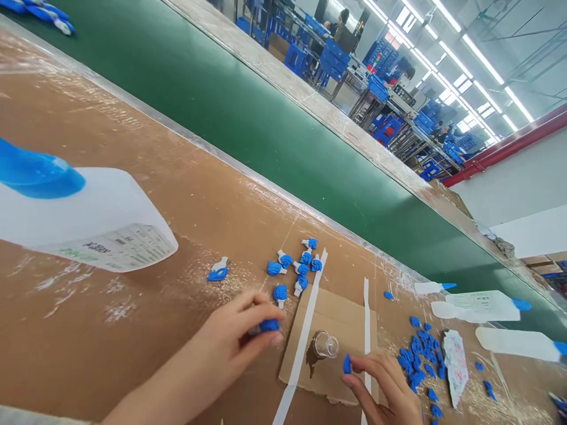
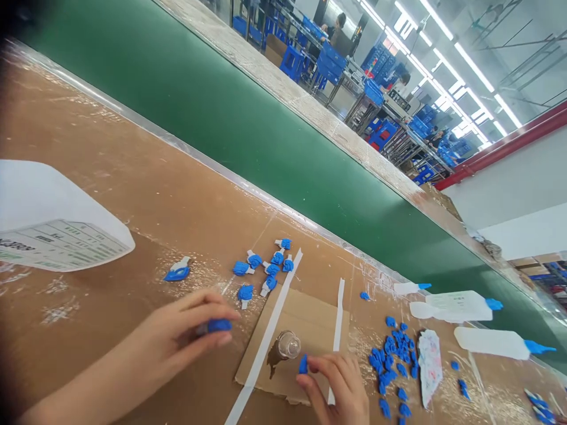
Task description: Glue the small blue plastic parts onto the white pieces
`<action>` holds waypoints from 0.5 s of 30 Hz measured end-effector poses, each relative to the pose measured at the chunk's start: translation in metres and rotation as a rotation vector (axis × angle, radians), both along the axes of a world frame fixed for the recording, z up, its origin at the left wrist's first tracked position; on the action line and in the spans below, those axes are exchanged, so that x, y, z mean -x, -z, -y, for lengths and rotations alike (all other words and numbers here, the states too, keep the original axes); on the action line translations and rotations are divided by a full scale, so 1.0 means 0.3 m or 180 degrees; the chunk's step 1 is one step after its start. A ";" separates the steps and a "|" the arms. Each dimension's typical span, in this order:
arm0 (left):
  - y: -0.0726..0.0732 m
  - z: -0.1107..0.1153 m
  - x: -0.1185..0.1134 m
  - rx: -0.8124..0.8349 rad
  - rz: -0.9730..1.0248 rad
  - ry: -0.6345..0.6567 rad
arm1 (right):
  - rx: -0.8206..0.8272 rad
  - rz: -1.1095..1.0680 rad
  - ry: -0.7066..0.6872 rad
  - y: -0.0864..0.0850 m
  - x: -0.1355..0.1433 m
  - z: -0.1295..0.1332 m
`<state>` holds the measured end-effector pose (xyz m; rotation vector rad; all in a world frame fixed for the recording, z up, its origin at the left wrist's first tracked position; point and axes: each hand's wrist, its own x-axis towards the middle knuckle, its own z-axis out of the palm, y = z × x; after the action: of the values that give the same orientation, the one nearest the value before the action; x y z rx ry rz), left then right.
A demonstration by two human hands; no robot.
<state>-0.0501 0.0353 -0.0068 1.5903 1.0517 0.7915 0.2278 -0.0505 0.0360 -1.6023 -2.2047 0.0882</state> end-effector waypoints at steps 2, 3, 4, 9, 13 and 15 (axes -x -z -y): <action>-0.012 0.040 -0.024 0.0752 0.0547 0.0168 | -0.0073 0.0058 -0.0029 0.005 0.054 -0.027; -0.019 0.052 -0.033 0.1090 0.0761 0.0217 | -0.0093 0.0100 -0.0015 0.011 0.068 -0.036; -0.025 0.060 -0.038 0.1383 0.0954 0.0246 | -0.0129 0.0138 0.0000 0.018 0.076 -0.043; -0.040 0.046 -0.018 0.1993 0.1445 0.0207 | 0.0038 0.0407 -0.0104 0.012 0.070 -0.064; -0.039 0.043 -0.013 0.2064 0.1595 0.0061 | 0.0218 0.0500 -0.0128 -0.021 0.059 -0.064; -0.029 0.060 -0.033 0.2129 0.1729 0.0059 | 0.0250 0.0405 -0.0115 -0.028 0.051 -0.059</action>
<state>-0.0402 0.0174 0.0019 0.7551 0.7791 0.7011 0.2124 -0.0330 0.0443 -1.6518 -2.3541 0.0862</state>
